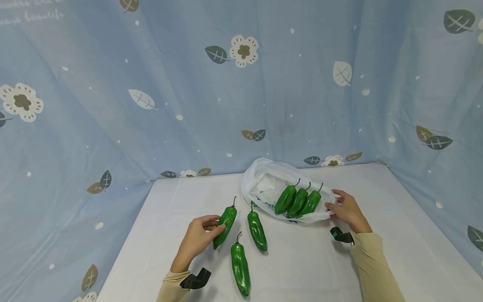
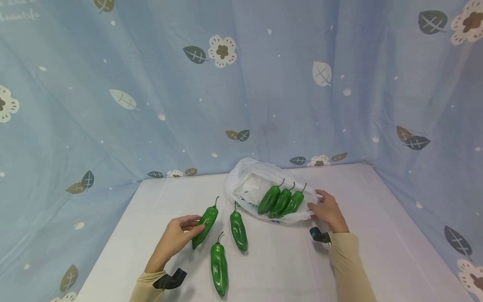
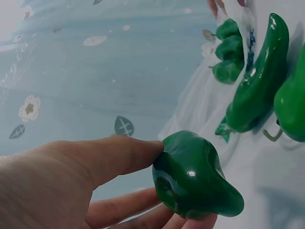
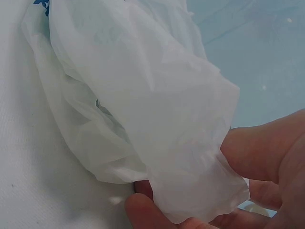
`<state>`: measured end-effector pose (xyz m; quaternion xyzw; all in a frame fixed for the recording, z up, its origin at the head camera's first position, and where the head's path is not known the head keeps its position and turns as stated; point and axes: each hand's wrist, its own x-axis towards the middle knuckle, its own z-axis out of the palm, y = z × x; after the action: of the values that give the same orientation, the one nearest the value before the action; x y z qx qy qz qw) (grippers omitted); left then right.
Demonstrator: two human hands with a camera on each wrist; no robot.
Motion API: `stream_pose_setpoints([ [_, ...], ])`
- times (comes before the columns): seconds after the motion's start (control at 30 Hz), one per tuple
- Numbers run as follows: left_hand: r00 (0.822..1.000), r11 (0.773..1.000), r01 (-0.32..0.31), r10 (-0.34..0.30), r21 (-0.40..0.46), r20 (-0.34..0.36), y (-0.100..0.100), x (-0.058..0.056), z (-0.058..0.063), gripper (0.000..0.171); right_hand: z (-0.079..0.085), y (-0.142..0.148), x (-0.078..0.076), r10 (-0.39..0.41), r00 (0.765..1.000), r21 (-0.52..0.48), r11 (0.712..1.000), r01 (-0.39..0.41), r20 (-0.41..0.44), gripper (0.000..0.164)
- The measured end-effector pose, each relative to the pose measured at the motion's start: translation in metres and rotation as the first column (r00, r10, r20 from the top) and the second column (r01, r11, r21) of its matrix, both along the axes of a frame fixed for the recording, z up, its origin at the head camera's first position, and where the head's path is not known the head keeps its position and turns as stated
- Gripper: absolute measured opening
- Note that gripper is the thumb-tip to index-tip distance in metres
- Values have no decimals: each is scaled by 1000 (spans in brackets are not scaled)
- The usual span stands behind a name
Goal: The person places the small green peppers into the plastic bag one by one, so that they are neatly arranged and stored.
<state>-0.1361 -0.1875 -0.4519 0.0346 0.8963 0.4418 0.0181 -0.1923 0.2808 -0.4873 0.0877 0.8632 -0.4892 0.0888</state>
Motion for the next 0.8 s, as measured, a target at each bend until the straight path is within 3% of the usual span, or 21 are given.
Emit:
stream_pose_setpoints([
  [0.53, 1000, 1000, 23, -23, 18, -15, 14, -4, 9, 38, 2, 1, 1, 7, 1000, -10, 1000, -7, 3, 75],
  [0.8, 997, 998, 67, -66, 21, -37, 25, -16, 14, 37, 2, 1, 0, 7, 1000, -26, 1000, -8, -11, 75],
])
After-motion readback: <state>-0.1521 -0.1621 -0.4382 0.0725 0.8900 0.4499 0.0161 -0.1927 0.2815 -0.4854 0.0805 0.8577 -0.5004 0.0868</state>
